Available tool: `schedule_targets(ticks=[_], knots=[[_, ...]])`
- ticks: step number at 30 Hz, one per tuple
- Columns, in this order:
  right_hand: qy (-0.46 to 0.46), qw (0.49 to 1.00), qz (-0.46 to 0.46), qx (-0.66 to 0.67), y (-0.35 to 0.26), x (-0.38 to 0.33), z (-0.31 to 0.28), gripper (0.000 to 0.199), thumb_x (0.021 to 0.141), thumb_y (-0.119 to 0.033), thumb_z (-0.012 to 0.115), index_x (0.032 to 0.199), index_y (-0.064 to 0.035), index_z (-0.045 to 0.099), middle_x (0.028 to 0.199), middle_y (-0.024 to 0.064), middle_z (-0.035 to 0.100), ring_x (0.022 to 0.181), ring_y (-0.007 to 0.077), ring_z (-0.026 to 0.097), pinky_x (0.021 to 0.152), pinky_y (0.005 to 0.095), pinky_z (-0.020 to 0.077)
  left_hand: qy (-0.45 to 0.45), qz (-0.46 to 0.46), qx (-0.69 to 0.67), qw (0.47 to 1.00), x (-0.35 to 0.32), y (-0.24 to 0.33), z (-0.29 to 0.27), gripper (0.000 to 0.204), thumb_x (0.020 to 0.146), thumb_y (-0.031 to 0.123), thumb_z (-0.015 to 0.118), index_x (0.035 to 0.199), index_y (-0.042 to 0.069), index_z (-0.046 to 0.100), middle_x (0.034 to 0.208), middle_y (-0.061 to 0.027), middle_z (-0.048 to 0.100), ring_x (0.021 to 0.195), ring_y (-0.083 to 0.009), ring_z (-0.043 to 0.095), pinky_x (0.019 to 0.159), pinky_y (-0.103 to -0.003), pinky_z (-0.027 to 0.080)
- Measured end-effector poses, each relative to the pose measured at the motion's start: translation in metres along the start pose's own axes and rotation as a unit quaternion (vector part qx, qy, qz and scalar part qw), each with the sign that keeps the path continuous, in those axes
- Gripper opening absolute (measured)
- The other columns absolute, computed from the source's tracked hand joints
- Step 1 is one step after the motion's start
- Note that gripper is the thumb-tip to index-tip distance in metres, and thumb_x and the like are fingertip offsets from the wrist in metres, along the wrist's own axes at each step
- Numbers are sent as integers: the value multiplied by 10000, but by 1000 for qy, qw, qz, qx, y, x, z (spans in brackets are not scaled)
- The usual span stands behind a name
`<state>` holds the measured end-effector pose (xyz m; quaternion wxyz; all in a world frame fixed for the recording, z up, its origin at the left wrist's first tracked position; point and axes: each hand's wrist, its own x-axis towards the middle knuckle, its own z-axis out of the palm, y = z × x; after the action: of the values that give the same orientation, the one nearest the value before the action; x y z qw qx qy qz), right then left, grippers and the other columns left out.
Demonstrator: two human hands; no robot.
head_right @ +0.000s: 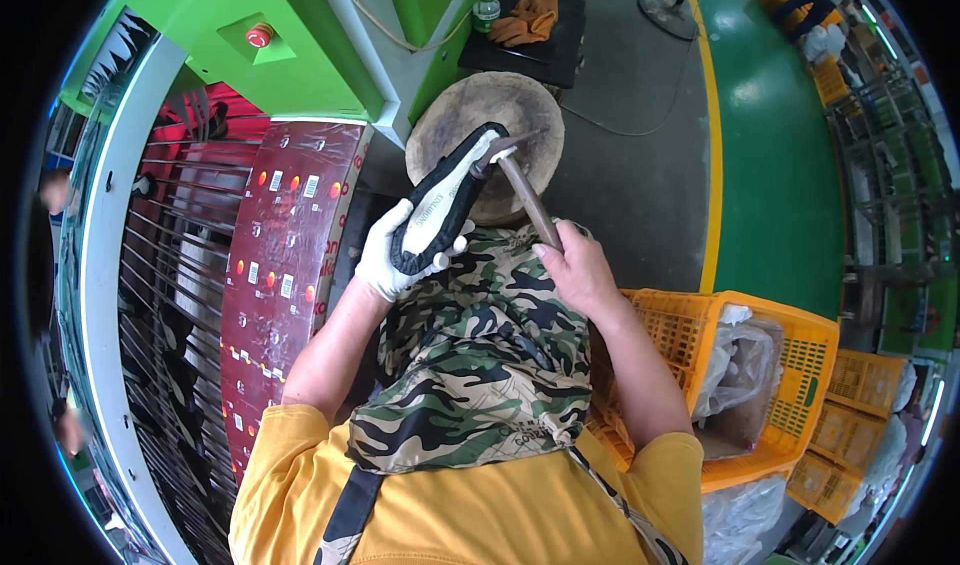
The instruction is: Hammering a shoe sole on a wooden block to secure adhesion and shape during manufacturing.
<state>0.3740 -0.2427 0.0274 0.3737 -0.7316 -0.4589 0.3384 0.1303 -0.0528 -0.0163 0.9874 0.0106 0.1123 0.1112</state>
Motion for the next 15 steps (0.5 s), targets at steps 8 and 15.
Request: schedule_targets(ticks=[8, 15], knots=[[238, 959, -143, 61, -93, 31, -45, 221, 1029, -190, 624, 1065, -19, 489, 642, 30, 596, 500, 88, 570, 431, 283, 435, 49, 83, -9, 995, -22, -53, 7, 540, 968, 372, 611, 1413, 81, 524, 1245, -185, 657, 1001, -418, 666, 703, -464, 554], [73, 965, -96, -232, -40, 45, -21, 322, 971, -231, 667, 1080, 10, 483, 745, 255, 636, 731, 469, 670, 608, 491, 505, 73, 81, -31, 994, -26, -67, 26, 502, 992, 348, 571, 1395, 51, 530, 1222, -178, 667, 995, -396, 670, 716, -445, 544]])
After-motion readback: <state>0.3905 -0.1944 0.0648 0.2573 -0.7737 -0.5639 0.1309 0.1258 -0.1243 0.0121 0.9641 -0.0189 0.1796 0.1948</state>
